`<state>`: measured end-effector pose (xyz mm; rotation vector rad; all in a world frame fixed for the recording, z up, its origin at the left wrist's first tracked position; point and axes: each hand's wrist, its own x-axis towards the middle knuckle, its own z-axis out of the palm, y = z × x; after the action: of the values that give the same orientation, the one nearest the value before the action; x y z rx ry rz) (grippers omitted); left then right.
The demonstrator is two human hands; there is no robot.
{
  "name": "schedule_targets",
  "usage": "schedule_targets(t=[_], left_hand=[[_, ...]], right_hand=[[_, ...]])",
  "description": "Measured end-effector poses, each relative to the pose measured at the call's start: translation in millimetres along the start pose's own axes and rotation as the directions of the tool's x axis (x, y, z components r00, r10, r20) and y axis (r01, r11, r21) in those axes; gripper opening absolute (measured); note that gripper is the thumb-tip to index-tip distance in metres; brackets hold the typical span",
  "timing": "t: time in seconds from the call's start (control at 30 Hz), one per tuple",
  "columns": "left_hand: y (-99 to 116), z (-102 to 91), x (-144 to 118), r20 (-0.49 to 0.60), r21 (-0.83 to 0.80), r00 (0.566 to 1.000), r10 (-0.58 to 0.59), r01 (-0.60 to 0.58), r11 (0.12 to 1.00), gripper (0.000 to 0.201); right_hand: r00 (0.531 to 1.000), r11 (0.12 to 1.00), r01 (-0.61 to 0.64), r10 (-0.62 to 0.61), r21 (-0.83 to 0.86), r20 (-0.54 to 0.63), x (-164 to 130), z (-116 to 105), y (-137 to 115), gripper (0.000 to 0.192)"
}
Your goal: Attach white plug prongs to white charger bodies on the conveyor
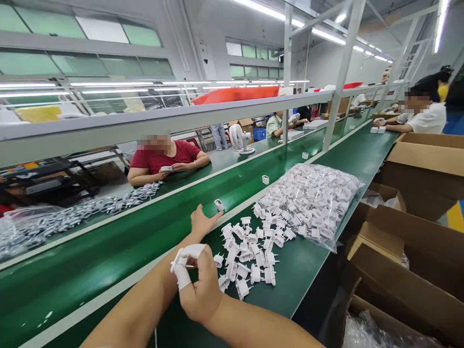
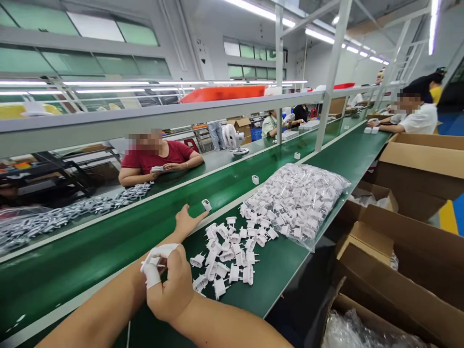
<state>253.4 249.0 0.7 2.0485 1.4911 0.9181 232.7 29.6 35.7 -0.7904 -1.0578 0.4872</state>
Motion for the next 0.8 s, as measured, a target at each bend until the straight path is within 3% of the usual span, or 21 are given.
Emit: schedule_targets(t=[0.07, 0.17, 0.27, 0.4, 0.5, 0.6, 0.7, 0.8], left_hand=[[15, 21.1, 12, -0.008, 0.023, 0.999, -0.048, 0.048, 0.999, 0.097], [24, 36.9, 23, -0.011, 0.038, 0.990, -0.143, 0.143, 0.989, 0.065], [21, 38.2, 24, -0.002, 0.033, 0.977, -0.215, 0.215, 0.976, 0.046], [17, 24.1, 16, 0.030, -0.046, 0.983, -0.179, 0.180, 0.983, 0.041], [10, -2.8, -7, 0.039, -0.160, 0.994, -0.107, 0.112, 0.981, 0.043], [-11, -47.4, -50, 0.066, -0.291, 0.997, -0.039, 0.057, 0.955, 0.056], [-40, -101.0, -113, 0.107, -0.389, 0.994, 0.003, 0.040, 0.921, 0.067], [-59, -147.0, -174, 0.157, -0.392, 0.988, -0.007, 0.068, 0.917, 0.065]], right_hand=[[0.999, 0.999, 0.047, -0.047, -0.008, -0.024, 2, -2, -2, 0.018], [0.992, 0.991, 0.113, -0.117, -0.069, -0.054, 5, -3, -5, 0.018], [0.980, 0.971, 0.180, -0.191, -0.155, -0.062, 7, -4, -6, 0.020], [0.970, 0.955, 0.223, -0.238, -0.193, -0.054, 8, -4, -3, 0.022], [0.987, 0.980, 0.123, -0.136, -0.154, -0.080, 12, -4, -1, 0.021], [0.985, 0.994, -0.106, 0.104, -0.005, -0.138, 18, -3, 2, 0.026], [0.926, 0.927, -0.325, 0.352, 0.187, -0.136, 23, 1, 7, 0.042], [0.843, 0.820, -0.517, 0.537, 0.246, -0.018, 25, 4, 9, 0.048]])
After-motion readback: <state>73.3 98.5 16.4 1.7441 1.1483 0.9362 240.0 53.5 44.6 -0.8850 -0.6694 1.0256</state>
